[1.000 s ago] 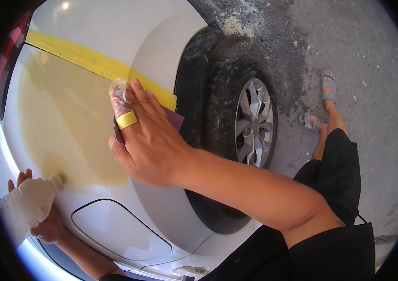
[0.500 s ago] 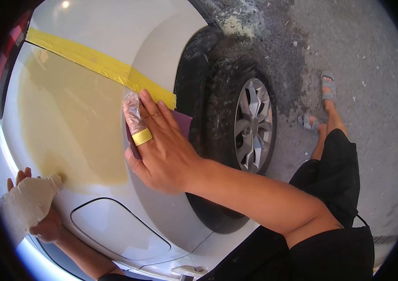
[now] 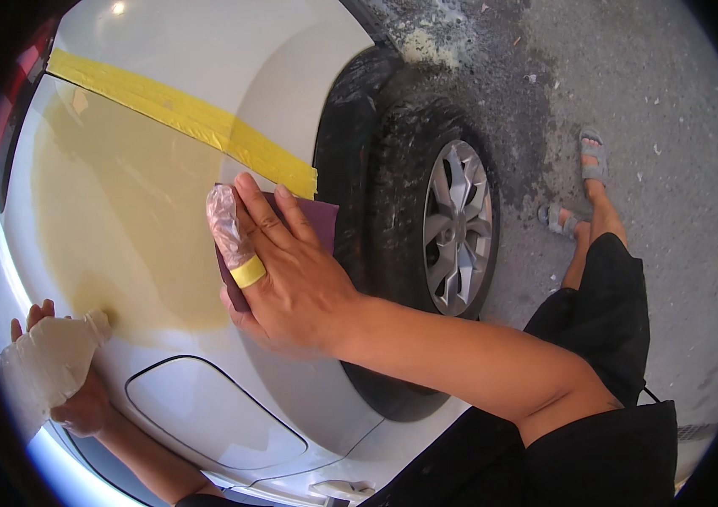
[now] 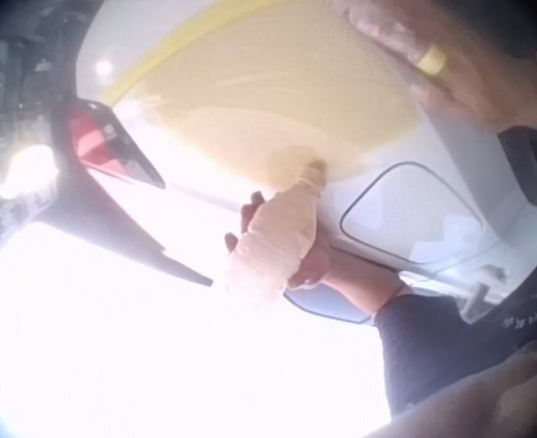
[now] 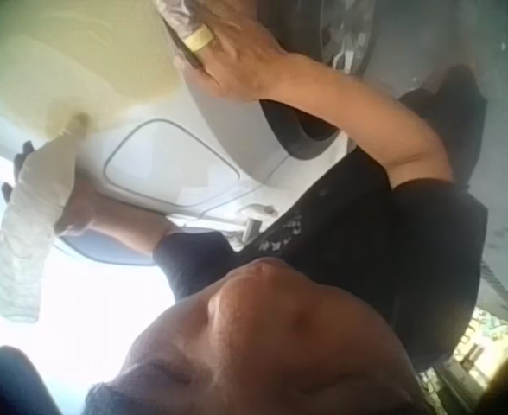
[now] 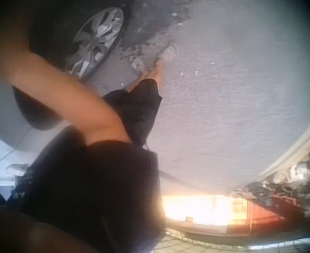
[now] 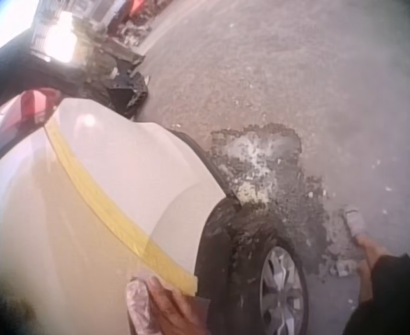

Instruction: The person pours liquid from a plastic bottle onto the rear quarter panel of a white car and rubs the area with a purple sponge. The person briefly walks away to rinse the sponge in a bucket, then returns to continue rubbing the same panel.

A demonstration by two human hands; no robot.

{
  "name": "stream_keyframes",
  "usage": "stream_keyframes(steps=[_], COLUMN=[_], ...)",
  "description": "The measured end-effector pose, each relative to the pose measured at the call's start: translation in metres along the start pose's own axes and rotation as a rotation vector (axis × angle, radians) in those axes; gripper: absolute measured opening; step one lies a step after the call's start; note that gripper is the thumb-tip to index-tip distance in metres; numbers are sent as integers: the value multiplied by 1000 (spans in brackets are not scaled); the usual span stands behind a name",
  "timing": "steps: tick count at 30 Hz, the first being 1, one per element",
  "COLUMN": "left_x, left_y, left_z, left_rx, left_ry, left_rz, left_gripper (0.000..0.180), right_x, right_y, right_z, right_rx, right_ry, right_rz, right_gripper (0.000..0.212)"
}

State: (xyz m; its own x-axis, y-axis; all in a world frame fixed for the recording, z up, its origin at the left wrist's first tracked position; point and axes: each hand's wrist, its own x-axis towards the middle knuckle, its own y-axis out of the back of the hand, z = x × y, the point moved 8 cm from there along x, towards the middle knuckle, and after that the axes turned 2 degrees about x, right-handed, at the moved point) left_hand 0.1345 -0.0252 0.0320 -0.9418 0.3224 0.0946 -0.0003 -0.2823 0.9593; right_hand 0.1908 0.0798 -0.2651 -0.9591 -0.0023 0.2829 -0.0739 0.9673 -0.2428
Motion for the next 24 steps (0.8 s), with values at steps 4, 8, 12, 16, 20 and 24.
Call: stream_keyframes(steps=[4, 8, 12, 16, 20, 24], left_x=[1, 2, 3, 0, -2, -3], left_y=[-8, -10, -7, -2, -1, 2], left_z=[6, 8, 7, 3, -4, -8], left_rx=[98, 100, 101, 65, -87, -146], left_ry=[80, 71, 51, 47, 75, 106], left_rz=[120, 134, 119, 88, 29, 10], left_gripper=[134, 134, 132, 126, 117, 114], right_x=[-40, -11, -37, -57, -7, -58], right_y=[-14, 0, -15, -21, 0, -21], right_z=[-23, -12, -25, -39, -8, -44], right_rx=[66, -10, 91, 27, -84, 64], right_ry=[-4, 29, 1, 59, 35, 41], right_rz=[-39, 19, -57, -73, 23, -70], right_gripper=[89, 90, 88, 88, 87, 87])
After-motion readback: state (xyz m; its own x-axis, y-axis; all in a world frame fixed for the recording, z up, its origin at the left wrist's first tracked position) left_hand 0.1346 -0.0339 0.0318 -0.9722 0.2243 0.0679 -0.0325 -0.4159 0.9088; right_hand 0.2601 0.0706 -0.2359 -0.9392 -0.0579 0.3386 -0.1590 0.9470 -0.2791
